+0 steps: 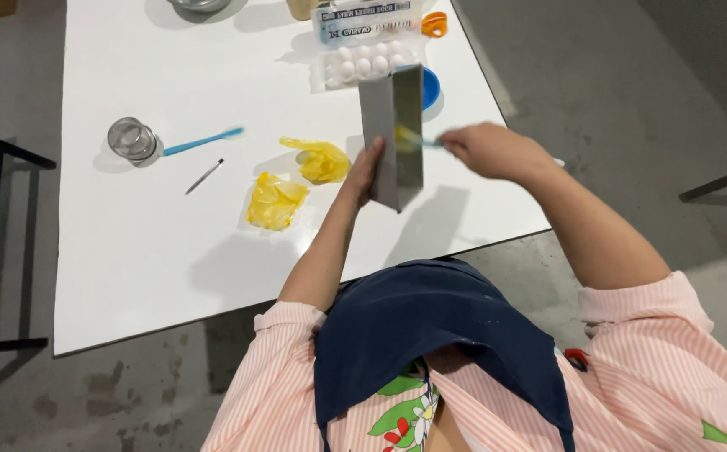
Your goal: Greasing baking pans with butter and kneading bread dough on a workspace.
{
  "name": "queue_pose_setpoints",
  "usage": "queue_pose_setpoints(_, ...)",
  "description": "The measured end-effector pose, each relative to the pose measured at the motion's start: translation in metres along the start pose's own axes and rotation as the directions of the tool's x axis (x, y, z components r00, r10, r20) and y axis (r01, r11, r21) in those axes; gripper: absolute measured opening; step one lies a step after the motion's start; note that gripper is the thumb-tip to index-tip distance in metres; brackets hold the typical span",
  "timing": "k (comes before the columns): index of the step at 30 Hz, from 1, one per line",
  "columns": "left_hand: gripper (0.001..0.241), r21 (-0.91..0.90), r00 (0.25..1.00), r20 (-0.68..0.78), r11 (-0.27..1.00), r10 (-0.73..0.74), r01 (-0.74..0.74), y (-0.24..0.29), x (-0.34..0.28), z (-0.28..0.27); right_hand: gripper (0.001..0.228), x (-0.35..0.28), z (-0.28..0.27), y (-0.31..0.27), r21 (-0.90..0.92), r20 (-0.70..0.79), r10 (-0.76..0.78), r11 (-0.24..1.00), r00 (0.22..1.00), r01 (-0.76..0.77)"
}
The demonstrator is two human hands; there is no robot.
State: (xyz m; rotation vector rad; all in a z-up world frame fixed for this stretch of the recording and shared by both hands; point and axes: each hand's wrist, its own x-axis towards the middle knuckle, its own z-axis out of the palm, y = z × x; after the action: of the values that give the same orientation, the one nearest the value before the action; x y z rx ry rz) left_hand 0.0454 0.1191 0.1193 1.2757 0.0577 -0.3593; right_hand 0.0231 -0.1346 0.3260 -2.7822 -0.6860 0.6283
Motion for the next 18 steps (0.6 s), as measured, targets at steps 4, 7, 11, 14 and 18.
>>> queue_pose_setpoints(4, 0.098, 0.259, 0.972, -0.066, 0.944, 0.227, -0.203, 0.041, -0.012, 0.017, 0.037, -0.010, -0.024, -0.009, 0.213, -0.192, 0.051, 0.977, 0.980, -0.009)
queue_pose_setpoints(7, 0.095, 0.224, 0.958, -0.118, 0.947, 0.262, -0.232, 0.051, -0.007, 0.013, 0.039, -0.026, -0.021, -0.030, 0.143, -0.254, 0.041, 0.990, 0.966, -0.004)
queue_pose_setpoints(11, 0.088, 0.015, 0.951, -0.199, 0.972, 0.234, -0.236, 0.054, 0.003, -0.002, 0.042, -0.049, 0.007, -0.053, -0.095, -0.075, -0.077, 0.993, 0.994, 0.069)
queue_pose_setpoints(14, 0.086, 0.046, 0.948, -0.222, 0.973, 0.230, -0.225, 0.051, -0.002, 0.001, 0.042, -0.036, 0.005, -0.038, -0.144, -0.119, -0.135, 0.983, 0.984, 0.117)
queue_pose_setpoints(18, 0.087, 0.232, 0.956, -0.166, 0.952, 0.241, -0.199, 0.059, -0.006, 0.021, 0.036, -0.038, -0.053, -0.038, -0.055, -0.238, 0.061, 0.996, 0.969, -0.076)
